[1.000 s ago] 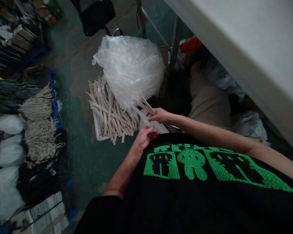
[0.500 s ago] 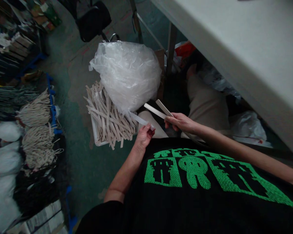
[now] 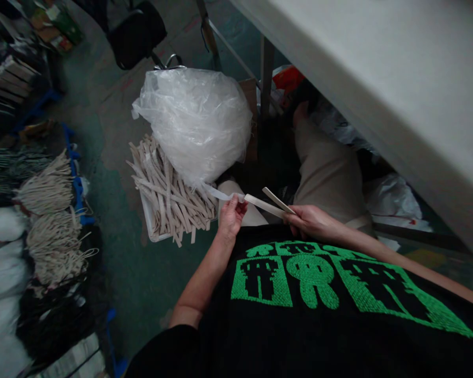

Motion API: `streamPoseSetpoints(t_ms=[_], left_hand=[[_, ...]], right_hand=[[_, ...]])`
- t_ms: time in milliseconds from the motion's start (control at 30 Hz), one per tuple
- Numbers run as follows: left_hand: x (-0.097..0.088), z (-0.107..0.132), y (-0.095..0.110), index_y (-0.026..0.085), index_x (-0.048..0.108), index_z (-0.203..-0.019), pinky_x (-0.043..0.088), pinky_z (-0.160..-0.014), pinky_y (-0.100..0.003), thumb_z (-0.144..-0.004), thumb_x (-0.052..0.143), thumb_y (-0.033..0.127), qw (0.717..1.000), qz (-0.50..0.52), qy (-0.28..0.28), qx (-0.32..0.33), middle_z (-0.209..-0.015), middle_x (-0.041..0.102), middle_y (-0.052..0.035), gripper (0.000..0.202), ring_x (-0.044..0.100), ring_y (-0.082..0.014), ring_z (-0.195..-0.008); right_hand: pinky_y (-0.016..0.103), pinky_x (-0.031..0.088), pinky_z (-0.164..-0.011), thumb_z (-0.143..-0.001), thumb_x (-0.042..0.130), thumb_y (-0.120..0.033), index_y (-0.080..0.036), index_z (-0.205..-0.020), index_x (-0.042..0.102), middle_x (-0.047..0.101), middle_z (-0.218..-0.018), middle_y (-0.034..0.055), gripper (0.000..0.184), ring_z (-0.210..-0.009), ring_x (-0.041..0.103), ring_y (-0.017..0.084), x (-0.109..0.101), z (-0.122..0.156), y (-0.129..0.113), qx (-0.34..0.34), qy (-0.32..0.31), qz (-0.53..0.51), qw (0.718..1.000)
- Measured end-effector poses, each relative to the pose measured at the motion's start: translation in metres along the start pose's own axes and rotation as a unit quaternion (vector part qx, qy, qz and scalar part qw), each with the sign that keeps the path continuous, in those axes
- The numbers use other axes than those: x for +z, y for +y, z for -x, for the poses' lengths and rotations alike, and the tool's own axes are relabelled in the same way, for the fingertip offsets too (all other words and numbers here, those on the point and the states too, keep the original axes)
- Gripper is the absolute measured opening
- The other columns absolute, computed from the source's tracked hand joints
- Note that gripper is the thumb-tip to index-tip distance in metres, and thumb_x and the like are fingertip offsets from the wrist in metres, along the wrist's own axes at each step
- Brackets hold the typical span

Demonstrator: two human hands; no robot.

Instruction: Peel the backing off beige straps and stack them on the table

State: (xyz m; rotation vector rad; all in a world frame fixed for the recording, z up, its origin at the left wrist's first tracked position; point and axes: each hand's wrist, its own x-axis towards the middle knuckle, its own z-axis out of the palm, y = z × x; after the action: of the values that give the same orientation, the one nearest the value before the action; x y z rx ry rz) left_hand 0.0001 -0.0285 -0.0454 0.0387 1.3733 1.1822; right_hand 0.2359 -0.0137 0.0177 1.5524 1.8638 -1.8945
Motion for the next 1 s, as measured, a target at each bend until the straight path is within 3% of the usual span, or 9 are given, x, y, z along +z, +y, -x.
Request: streamPoseSetpoints(t_ms=[300, 667, 1000], left_hand=[[0.000, -0.005, -0.003, 0.018, 0.063, -0.087, 0.048, -0.069, -0.022, -0.078, 0.078, 0.028, 1.000, 0.005, 0.021, 0.023, -0.076, 0.069, 0.0013, 0.020, 0.063, -0.0095, -0.067], [0.005, 0.001, -0.006, 0.017, 0.063, -0.081, 0.048, -0.068, -0.022, -0.062, 0.089, 0.026, 0.999, 0.053, -0.009, -0.001, -0.071, 0.068, 0.0033, 0.033, 0.063, -0.0084, -0.062], [-0.005, 0.003, 0.000, 0.017, 0.062, -0.075, 0.047, -0.060, -0.020, -0.070, 0.084, 0.022, 0.993, 0.096, 0.013, -0.066, -0.063, 0.066, 0.0034, 0.023, 0.063, -0.0086, -0.058]], right_hand=[[0.025, 0.031, -0.048, -0.101, 0.046, -0.031, -0.022, -0.074, 0.053, 0.063, -0.063, -0.0008, 0.030, -0.047, 0.054, 0.012, 0.002, -0.002, -0.014, 0.034, 0.022, 0.179, 0.983], [0.024, 0.033, -0.051, -0.103, 0.038, -0.032, -0.020, -0.082, 0.055, 0.066, -0.069, 0.0001, 0.030, -0.053, 0.058, 0.012, -0.003, -0.015, -0.025, 0.050, -0.012, 0.210, 0.976], [0.023, 0.039, -0.050, -0.103, 0.035, -0.032, -0.021, -0.085, 0.053, 0.067, -0.068, -0.0005, 0.028, -0.052, 0.060, 0.012, -0.002, -0.019, -0.030, -0.013, -0.071, 0.135, 0.988]])
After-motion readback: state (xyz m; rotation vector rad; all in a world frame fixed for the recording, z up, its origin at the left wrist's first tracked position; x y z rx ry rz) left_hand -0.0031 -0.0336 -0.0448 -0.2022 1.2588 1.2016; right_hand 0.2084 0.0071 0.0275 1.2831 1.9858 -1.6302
